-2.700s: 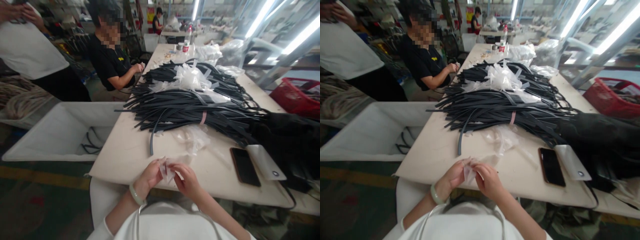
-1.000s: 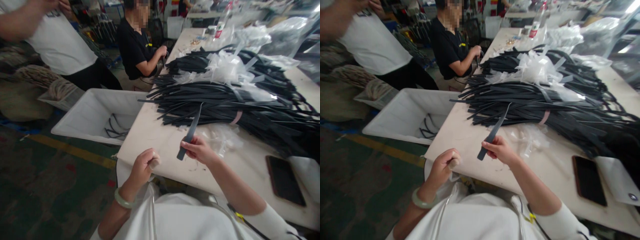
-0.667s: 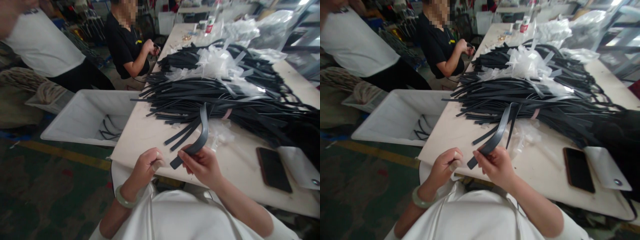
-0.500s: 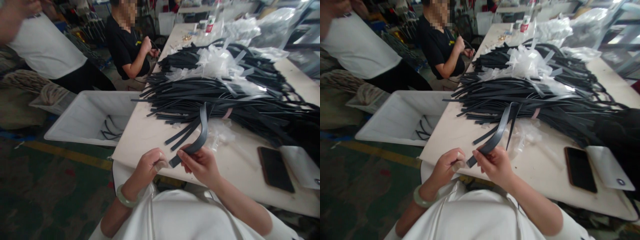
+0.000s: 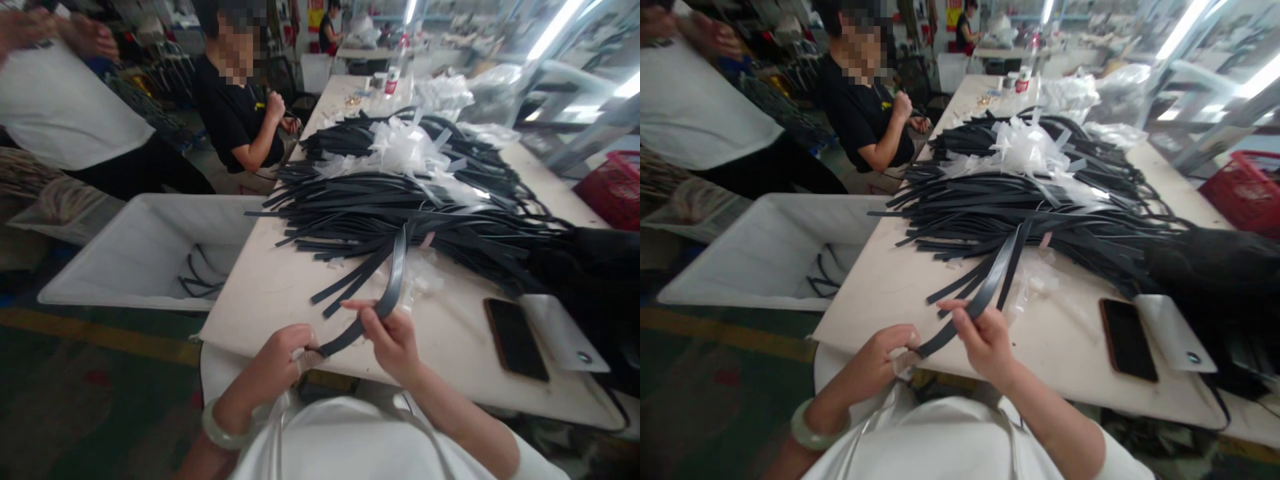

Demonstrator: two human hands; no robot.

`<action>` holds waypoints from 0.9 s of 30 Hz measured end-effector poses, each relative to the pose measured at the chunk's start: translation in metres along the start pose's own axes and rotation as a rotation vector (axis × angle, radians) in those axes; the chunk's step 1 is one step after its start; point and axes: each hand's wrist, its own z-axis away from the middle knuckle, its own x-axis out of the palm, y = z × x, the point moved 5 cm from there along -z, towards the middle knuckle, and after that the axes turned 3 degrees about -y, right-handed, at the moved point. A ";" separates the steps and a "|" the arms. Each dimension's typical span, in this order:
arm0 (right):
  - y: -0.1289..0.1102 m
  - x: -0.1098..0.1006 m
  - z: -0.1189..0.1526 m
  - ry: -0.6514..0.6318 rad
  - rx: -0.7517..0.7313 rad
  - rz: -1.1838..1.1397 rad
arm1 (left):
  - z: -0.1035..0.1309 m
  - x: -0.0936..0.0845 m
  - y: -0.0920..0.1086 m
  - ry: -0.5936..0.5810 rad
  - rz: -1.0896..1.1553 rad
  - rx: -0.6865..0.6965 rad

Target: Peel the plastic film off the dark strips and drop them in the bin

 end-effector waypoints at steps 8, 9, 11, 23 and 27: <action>-0.021 0.021 0.020 -0.373 -0.167 0.076 | 0.003 0.008 -0.003 -0.191 0.122 0.025; -0.011 0.013 0.016 -0.257 -0.012 -0.098 | 0.006 0.003 -0.006 -0.211 0.086 -0.001; 0.010 -0.003 0.011 -0.014 0.248 -0.373 | 0.013 -0.009 -0.016 -0.218 0.022 -0.059; 0.019 -0.001 0.011 0.164 0.116 0.073 | 0.008 0.001 -0.047 -0.054 0.289 -0.195; 0.003 0.045 0.018 -0.296 -0.135 0.135 | 0.003 0.013 -0.040 -0.027 0.412 -0.206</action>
